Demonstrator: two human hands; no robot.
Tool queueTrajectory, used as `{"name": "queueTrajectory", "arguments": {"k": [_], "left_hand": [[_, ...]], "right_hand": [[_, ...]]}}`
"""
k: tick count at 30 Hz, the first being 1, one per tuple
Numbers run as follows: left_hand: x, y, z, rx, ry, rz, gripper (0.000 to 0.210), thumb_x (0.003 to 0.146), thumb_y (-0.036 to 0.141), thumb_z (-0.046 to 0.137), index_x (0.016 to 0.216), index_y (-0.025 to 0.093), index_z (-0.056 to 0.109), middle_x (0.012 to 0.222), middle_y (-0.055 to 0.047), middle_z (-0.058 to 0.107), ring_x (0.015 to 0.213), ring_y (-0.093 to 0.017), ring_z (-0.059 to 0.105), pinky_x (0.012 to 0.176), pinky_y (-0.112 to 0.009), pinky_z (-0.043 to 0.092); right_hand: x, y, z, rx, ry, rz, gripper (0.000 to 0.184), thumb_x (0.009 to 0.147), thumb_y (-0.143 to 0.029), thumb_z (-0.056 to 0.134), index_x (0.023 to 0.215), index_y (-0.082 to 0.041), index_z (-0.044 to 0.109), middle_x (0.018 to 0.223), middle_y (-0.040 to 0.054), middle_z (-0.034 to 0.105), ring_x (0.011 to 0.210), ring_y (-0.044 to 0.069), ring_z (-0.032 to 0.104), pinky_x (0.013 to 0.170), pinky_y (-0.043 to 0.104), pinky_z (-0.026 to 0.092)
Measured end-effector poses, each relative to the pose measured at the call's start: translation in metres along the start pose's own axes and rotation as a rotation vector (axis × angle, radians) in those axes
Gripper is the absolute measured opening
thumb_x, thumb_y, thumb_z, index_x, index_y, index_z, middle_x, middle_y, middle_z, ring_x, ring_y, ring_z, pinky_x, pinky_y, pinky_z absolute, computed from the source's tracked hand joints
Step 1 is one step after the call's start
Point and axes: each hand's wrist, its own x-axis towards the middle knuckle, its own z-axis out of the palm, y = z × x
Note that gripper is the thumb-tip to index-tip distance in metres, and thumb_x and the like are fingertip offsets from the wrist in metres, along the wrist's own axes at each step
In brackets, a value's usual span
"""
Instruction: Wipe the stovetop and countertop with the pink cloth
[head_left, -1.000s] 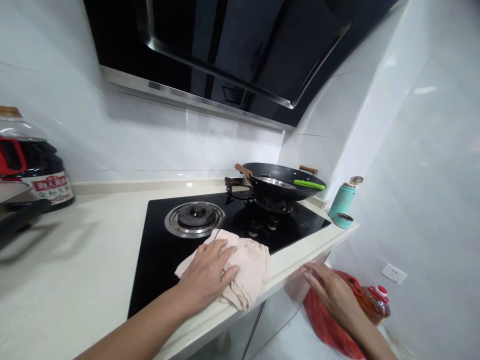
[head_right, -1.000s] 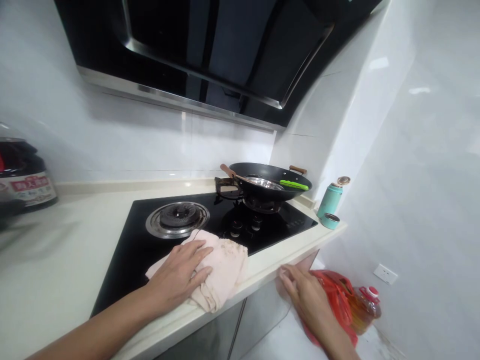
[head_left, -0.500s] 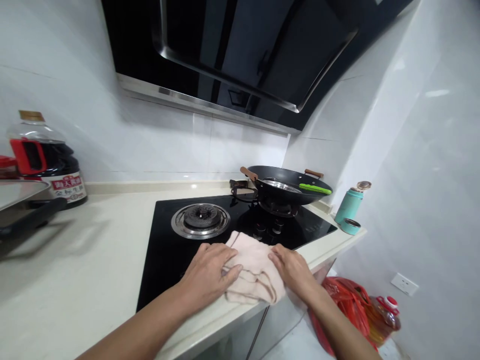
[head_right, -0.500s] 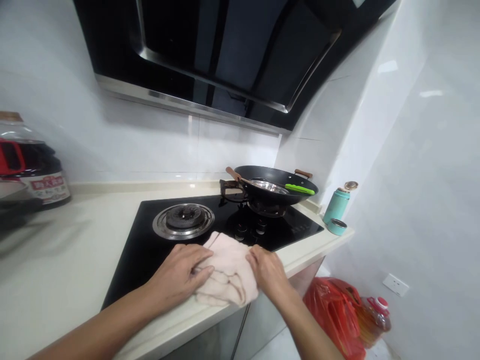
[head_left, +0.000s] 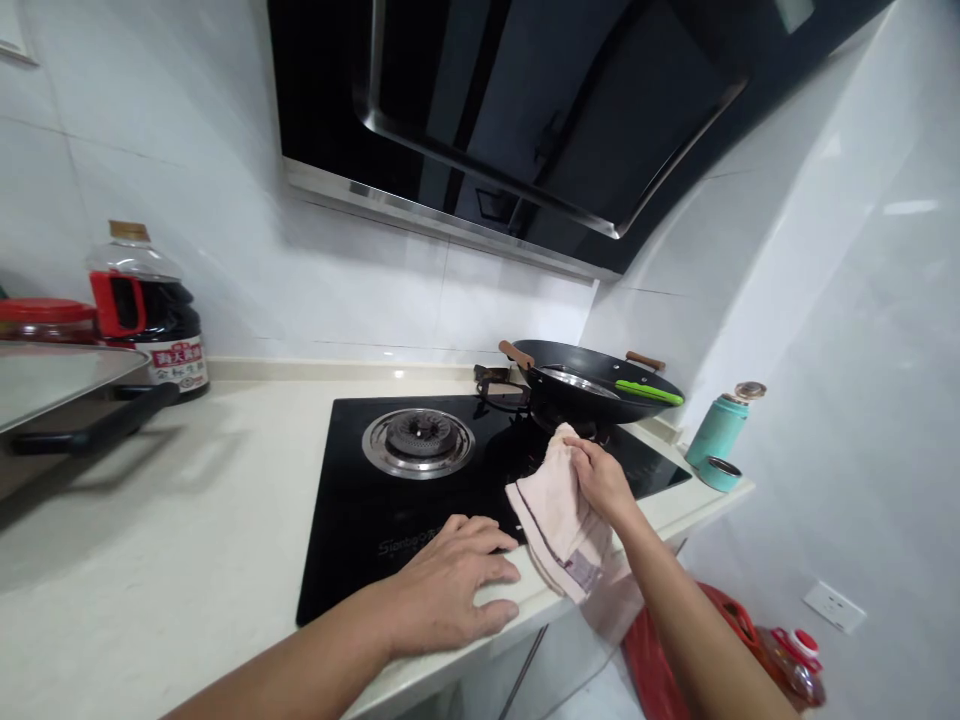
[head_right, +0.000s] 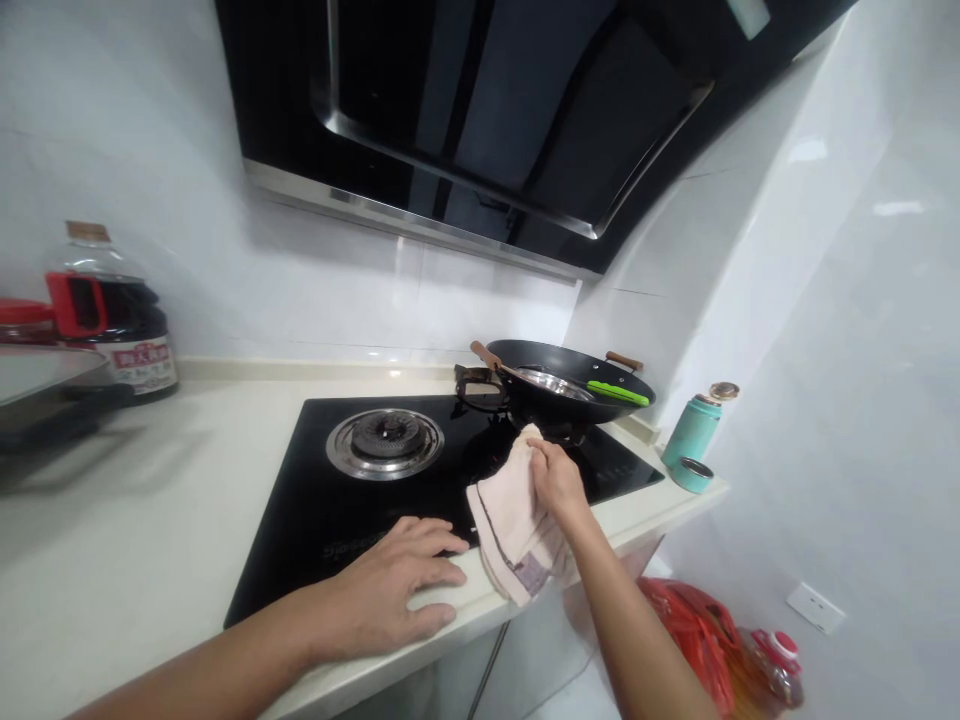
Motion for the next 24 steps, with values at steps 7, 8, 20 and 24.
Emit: {"name": "queueTrajectory", "arguments": {"k": [7, 8, 20, 24], "left_hand": [[0.0, -0.001, 0.0, 0.021, -0.011, 0.003, 0.029, 0.091, 0.045, 0.067, 0.115, 0.033, 0.077, 0.143, -0.002, 0.063, 0.135, -0.031, 0.05, 0.113, -0.05, 0.035], [0.0, -0.001, 0.0, 0.022, -0.011, 0.003, 0.029, 0.091, 0.045, 0.067, 0.115, 0.033, 0.077, 0.143, -0.002, 0.063, 0.135, -0.031, 0.05, 0.113, -0.049, 0.036], [0.0, 0.0, -0.003, 0.046, -0.016, 0.0, 0.03, 0.088, 0.038, 0.07, 0.118, 0.034, 0.076, 0.144, -0.001, 0.063, 0.137, -0.03, 0.049, 0.113, -0.046, 0.037], [-0.001, -0.001, -0.003, 0.045, -0.023, -0.005, 0.032, 0.088, 0.037, 0.069, 0.119, 0.034, 0.075, 0.146, 0.0, 0.062, 0.14, -0.032, 0.048, 0.116, -0.049, 0.035]], "right_hand": [[0.025, -0.001, 0.033, 0.051, -0.136, -0.062, 0.048, 0.097, -0.047, 0.045, 0.128, -0.017, 0.067, 0.152, 0.0155, 0.046, 0.141, 0.028, 0.045, 0.118, 0.045, 0.039], [0.024, -0.001, 0.035, 0.058, -0.138, -0.067, 0.05, 0.099, -0.048, 0.044, 0.131, -0.016, 0.065, 0.154, 0.0159, 0.042, 0.142, 0.027, 0.044, 0.119, 0.044, 0.038], [0.035, -0.043, 0.022, -0.142, -0.525, -0.075, 0.07, 0.103, -0.072, 0.027, 0.098, -0.023, 0.076, 0.102, 0.0081, 0.076, 0.11, 0.026, 0.067, 0.101, 0.035, 0.046], [0.015, -0.046, 0.018, -0.195, -0.471, -0.065, 0.063, 0.104, -0.067, 0.033, 0.118, -0.019, 0.07, 0.116, 0.0119, 0.074, 0.114, 0.027, 0.066, 0.101, 0.037, 0.045]]}}
